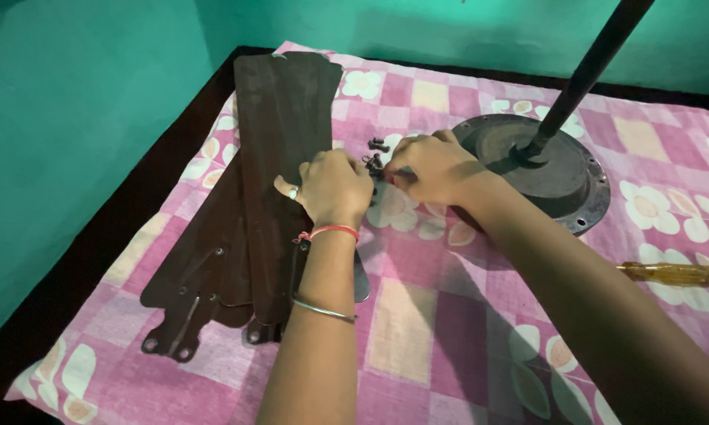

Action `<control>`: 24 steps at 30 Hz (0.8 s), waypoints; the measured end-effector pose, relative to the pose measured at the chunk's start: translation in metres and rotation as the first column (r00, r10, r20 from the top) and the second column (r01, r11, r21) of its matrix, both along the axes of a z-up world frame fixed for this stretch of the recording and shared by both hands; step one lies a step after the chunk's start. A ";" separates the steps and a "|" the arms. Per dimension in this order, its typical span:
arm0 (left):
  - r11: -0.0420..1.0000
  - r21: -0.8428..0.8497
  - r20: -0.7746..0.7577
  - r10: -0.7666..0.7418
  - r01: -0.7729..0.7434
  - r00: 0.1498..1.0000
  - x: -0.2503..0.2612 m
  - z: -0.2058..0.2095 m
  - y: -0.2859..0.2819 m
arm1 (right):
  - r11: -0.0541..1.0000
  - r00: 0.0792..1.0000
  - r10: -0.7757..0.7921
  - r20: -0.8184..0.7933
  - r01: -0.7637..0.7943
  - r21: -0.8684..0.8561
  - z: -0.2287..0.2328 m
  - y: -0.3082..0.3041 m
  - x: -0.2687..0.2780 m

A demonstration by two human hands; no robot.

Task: The person removes a fan blade from the motor housing, then uses a screwdriver to loosen and remove a plastic clamp and several screws from the fan's central hub. They separate the motor housing into two halves, exposing the internal components, and place the parts on the table.

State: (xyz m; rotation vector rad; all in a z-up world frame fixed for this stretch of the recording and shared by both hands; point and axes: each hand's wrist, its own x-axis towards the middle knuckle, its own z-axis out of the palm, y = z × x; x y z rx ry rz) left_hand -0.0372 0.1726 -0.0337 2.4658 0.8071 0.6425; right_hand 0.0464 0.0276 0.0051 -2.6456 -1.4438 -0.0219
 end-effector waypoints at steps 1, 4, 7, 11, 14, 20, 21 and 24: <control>1.000 0.000 -0.001 -0.009 0.009 1.000 0.000 -0.001 -0.001 | 0.999 0.999 0.030 -0.016 -0.029 0.031 0.000 -0.003 -0.001; 1.000 0.006 -0.017 -0.028 0.028 0.999 0.000 0.000 -0.001 | 0.987 0.993 0.112 -0.024 -0.108 0.115 0.005 -0.008 -0.005; 0.998 0.052 -0.055 -0.026 0.029 0.998 -0.001 0.002 -0.004 | 0.971 0.988 0.153 0.027 -0.156 0.179 0.012 -0.024 -0.015; 0.970 0.241 -0.036 -0.021 0.029 0.999 -0.004 0.004 -0.012 | 0.926 0.964 0.177 0.200 -0.232 0.297 0.023 -0.055 -0.031; 0.941 0.335 0.198 -0.129 0.057 0.972 -0.003 0.003 -0.024 | 0.917 0.976 0.118 0.182 -0.178 0.358 0.029 -0.078 -0.034; 0.892 0.067 0.516 -0.414 0.446 0.750 0.005 -0.008 -0.063 | 0.843 0.997 -0.057 0.060 0.016 0.538 0.025 -0.121 -0.033; 0.871 0.040 0.582 -0.419 0.490 0.697 0.007 -0.011 -0.072 | 0.827 0.994 -0.107 0.035 0.070 0.557 0.021 -0.128 -0.032; 0.867 -0.212 0.525 -0.288 0.451 0.801 0.013 -0.019 -0.098 | 0.767 0.958 -0.084 0.275 -0.114 0.631 0.011 -0.147 -0.026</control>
